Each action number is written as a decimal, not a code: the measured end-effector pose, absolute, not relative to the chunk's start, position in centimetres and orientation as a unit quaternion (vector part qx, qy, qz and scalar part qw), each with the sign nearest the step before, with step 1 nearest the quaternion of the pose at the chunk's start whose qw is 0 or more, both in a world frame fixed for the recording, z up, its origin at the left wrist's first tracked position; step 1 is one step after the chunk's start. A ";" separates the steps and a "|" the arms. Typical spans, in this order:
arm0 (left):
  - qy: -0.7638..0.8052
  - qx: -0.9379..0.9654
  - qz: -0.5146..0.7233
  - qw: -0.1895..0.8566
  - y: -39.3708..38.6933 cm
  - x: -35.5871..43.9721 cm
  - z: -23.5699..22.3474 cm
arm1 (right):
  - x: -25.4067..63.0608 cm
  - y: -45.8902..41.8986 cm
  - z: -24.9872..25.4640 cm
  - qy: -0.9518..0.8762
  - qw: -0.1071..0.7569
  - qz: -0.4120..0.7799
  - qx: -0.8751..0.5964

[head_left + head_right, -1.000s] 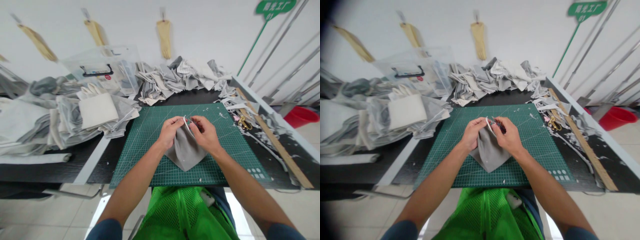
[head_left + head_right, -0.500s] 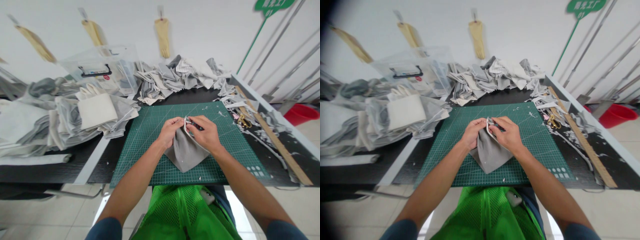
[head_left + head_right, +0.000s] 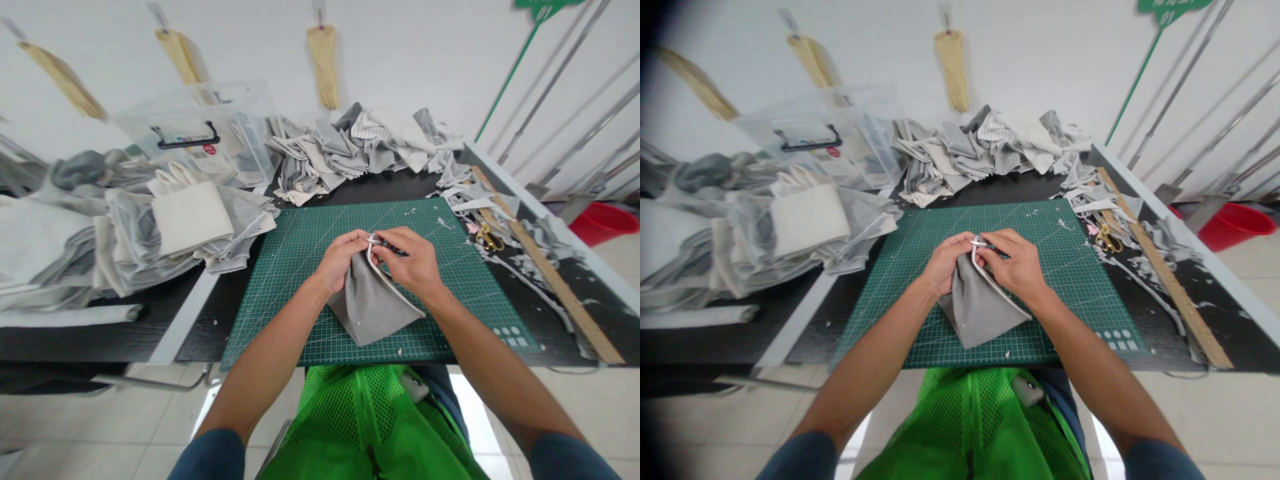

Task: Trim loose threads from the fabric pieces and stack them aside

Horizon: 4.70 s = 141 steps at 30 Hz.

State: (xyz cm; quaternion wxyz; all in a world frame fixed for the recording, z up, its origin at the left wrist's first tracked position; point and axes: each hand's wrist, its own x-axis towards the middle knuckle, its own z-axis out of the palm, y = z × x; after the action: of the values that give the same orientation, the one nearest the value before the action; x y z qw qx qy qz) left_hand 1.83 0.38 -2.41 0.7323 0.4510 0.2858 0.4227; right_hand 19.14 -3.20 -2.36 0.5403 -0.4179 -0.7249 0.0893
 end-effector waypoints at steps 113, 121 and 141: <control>0.406 0.612 0.480 0.480 -0.1 2.4 -2.6 | 18.8 -3.3 -1.9 -0.679 0.523 0.130 -0.499; 0.415 0.601 0.476 0.489 0.0 2.2 -2.8 | 19.4 -3.1 -2.1 -0.609 0.550 0.216 -0.529; 0.411 0.557 0.500 0.521 0.2 1.9 -2.9 | 18.9 -3.1 -1.9 -0.627 0.526 0.238 -0.523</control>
State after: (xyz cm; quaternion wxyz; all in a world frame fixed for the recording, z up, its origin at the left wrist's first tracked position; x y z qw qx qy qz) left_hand 1.90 0.23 -2.93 0.5213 0.5567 0.4107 0.4997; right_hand 18.89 -3.11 -1.89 0.5260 -0.5229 -0.6270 0.2385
